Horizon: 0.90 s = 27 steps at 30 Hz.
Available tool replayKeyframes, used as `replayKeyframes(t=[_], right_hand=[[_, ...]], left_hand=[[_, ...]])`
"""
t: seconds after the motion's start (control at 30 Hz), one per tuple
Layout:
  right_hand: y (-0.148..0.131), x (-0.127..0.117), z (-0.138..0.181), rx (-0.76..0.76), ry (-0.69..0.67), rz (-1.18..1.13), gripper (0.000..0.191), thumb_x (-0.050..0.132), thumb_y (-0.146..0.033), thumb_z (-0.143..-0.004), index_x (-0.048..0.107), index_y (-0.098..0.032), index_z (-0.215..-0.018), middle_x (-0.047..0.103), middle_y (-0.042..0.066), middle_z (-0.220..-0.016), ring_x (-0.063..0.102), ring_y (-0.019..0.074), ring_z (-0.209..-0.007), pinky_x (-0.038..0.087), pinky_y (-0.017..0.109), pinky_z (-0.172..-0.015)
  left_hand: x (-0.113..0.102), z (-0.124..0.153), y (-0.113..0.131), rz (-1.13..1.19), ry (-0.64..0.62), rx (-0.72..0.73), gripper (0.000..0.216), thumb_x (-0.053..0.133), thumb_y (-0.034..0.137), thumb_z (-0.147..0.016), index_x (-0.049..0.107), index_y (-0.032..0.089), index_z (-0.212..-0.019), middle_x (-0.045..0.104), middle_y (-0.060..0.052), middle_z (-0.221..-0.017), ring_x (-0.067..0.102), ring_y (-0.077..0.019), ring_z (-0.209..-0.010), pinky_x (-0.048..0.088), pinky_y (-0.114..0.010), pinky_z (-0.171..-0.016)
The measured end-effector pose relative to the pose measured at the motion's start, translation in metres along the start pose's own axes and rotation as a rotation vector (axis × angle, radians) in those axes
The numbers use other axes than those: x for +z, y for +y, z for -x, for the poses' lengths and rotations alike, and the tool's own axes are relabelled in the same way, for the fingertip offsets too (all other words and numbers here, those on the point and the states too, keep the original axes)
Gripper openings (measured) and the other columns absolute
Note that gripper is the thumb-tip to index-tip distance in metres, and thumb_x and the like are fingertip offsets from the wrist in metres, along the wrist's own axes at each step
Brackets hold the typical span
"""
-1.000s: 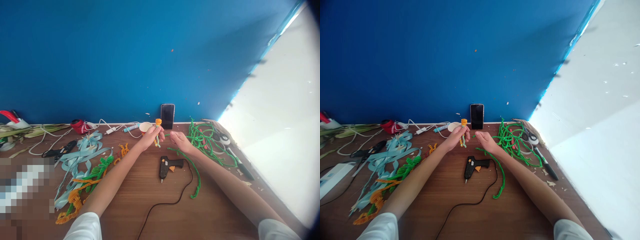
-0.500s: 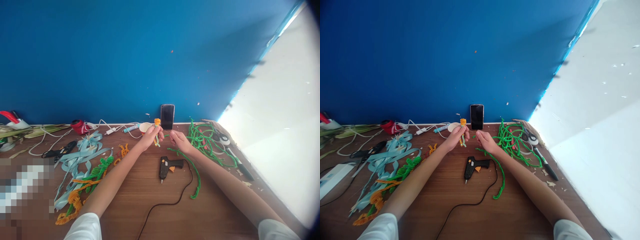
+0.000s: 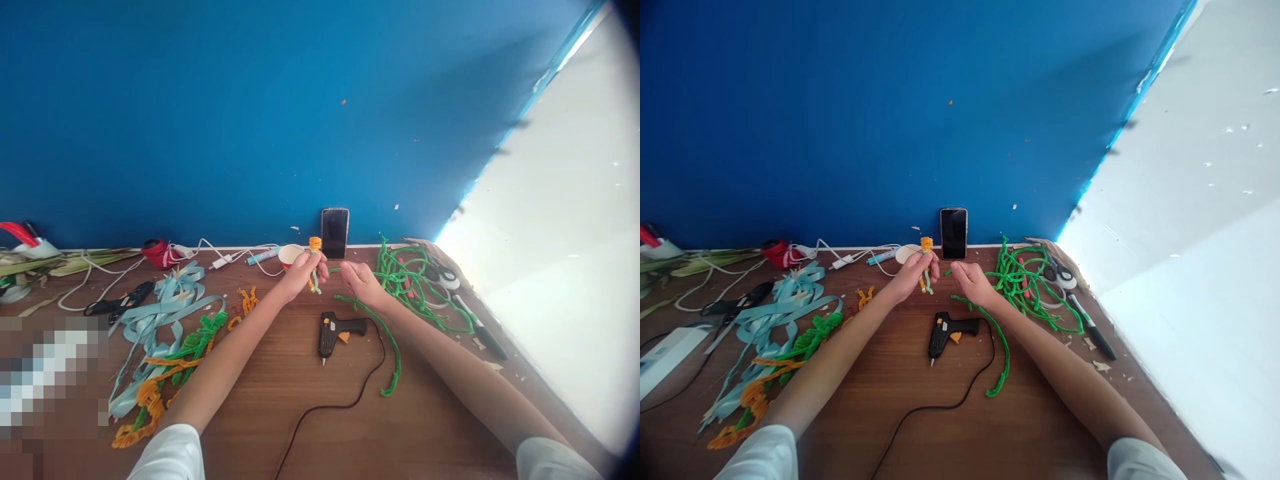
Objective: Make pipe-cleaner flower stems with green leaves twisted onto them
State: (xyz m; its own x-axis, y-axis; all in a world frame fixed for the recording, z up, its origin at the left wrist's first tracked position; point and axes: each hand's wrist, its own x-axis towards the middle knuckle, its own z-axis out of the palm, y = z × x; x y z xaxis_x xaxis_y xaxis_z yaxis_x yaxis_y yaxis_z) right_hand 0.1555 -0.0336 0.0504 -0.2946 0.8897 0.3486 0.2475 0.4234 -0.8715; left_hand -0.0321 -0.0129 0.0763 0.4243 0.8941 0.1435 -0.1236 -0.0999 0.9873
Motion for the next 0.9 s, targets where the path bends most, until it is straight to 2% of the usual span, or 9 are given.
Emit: replayKeyframes(t=[0.23, 0.4, 0.47, 0.7, 0.9], right_hand=[[0.005, 0.000, -0.002, -0.009, 0.008, -0.014, 0.050, 0.034, -0.056, -0.095, 0.046, -0.019, -0.063, 0.047, -0.003, -0.052, 0.043, 0.0111, -0.052, 0.034, 0.026, -0.056], [0.000, -0.002, -0.003, -0.056, 0.039, -0.003, 0.036, 0.040, -0.050, -0.094, 0.058, -0.019, -0.091, 0.055, -0.002, -0.063, 0.050, 0.0128, -0.059, 0.038, 0.026, -0.061], [-0.001, -0.002, -0.003, -0.054, 0.024, 0.011, 0.035, 0.043, -0.050, -0.093, 0.060, -0.019, -0.095, 0.058, -0.001, -0.066, 0.051, 0.0131, -0.060, 0.040, 0.026, -0.062], [0.001, 0.001, -0.002, -0.042, -0.015, 0.032, 0.037, 0.044, -0.049, -0.093, 0.065, -0.018, -0.092, 0.059, -0.001, -0.062, 0.052, 0.0127, -0.055, 0.041, 0.025, -0.058], [-0.001, -0.002, -0.003, 0.031, -0.048, -0.032, 0.039, 0.044, -0.049, -0.092, 0.064, -0.016, -0.086, 0.058, -0.001, -0.057, 0.051, 0.0117, -0.050, 0.041, 0.025, -0.053]], left_hand=[[0.000, -0.001, -0.002, 0.006, 0.015, -0.005, 0.038, 0.049, 0.053, -0.087, 0.047, 0.016, -0.090, 0.061, 0.000, -0.064, 0.056, -0.0098, -0.055, 0.045, -0.022, -0.057], [0.001, 0.000, -0.001, -0.006, 0.024, -0.002, 0.038, 0.048, 0.053, -0.087, 0.048, 0.016, -0.090, 0.060, 0.000, -0.065, 0.056, -0.0094, -0.055, 0.045, -0.022, -0.057], [0.002, 0.000, -0.001, -0.030, 0.018, -0.010, 0.039, 0.048, 0.054, -0.087, 0.048, 0.016, -0.091, 0.060, 0.000, -0.065, 0.056, -0.0094, -0.055, 0.045, -0.022, -0.056], [0.006, 0.001, -0.007, -0.106, -0.020, 0.013, 0.041, 0.044, 0.055, -0.089, 0.049, 0.015, -0.092, 0.060, -0.001, -0.067, 0.058, -0.0103, -0.057, 0.045, -0.022, -0.055], [0.008, 0.002, -0.010, -0.087, -0.011, 0.001, 0.041, 0.043, 0.055, -0.089, 0.049, 0.015, -0.092, 0.061, -0.001, -0.067, 0.058, -0.0102, -0.057, 0.045, -0.022, -0.055]])
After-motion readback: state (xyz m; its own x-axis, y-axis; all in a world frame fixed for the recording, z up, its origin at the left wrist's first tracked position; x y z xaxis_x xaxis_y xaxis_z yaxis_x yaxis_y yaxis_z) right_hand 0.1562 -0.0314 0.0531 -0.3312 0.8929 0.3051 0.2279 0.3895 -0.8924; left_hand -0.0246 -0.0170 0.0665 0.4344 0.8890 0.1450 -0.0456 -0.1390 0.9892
